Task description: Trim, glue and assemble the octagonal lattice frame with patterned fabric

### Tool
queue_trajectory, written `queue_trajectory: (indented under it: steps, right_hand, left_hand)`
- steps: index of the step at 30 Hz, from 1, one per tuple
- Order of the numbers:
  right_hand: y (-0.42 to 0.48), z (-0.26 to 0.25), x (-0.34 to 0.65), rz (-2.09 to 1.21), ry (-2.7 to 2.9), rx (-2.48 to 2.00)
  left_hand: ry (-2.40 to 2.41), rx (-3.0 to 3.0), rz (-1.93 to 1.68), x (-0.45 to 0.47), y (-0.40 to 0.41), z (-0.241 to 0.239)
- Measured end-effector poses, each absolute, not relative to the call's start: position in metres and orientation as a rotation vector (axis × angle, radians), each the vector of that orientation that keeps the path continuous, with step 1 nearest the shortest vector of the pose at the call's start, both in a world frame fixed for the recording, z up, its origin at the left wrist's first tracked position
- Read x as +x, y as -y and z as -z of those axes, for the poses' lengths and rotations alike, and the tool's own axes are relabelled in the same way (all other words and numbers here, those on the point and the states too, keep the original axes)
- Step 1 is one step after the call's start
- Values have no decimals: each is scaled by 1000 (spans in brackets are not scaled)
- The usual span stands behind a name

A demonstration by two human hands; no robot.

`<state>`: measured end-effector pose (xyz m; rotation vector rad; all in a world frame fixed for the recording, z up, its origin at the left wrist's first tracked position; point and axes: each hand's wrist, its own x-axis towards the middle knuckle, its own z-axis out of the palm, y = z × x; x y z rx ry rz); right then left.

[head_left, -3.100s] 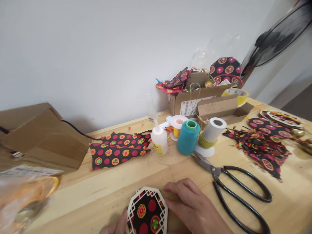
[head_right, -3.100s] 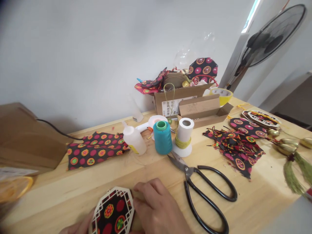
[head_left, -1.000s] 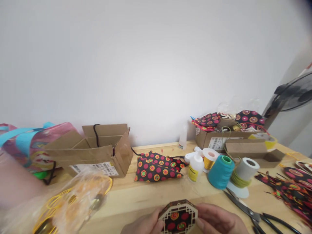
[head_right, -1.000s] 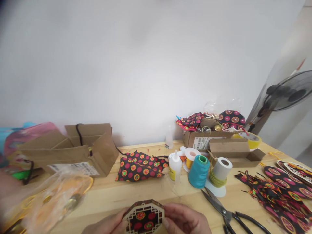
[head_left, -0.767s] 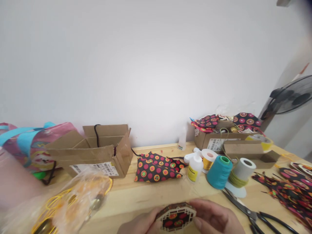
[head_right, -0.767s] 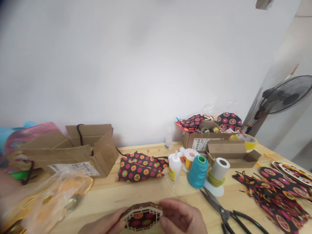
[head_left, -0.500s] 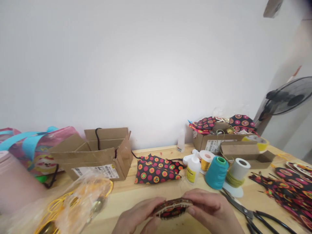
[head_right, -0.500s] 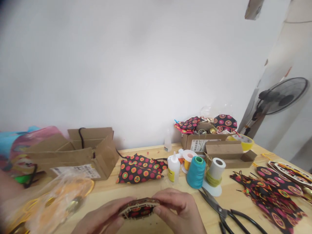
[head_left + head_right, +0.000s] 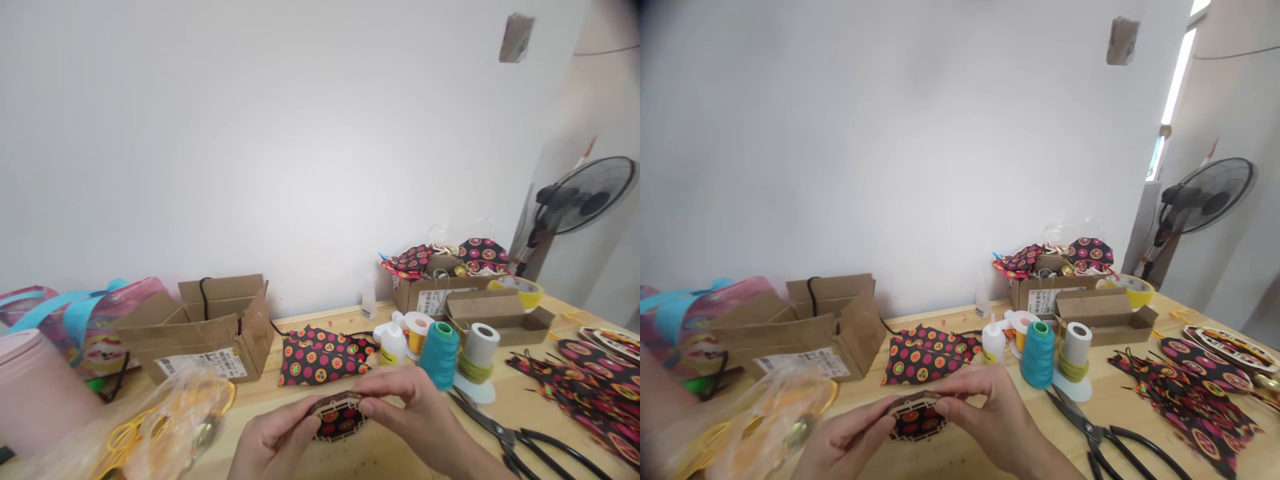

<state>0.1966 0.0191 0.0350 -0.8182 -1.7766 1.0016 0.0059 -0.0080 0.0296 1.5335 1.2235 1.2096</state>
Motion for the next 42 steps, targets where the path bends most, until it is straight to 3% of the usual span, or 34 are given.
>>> queue_trajectory:
  steps: [14, 34, 42]
  right_hand:
    - [-23, -29, 184, -701, 1618, -662]
    - [-26, -17, 192, -954, 1591, -748]
    - [-22, -17, 200, -923, 1271, -815]
  left_hand:
    - [-1296, 1386, -1231, 4, 3, -26]
    - [-1117, 1423, -1072, 1, -10, -1]
    - [-1205, 1014, -1274, -3, -6, 7]
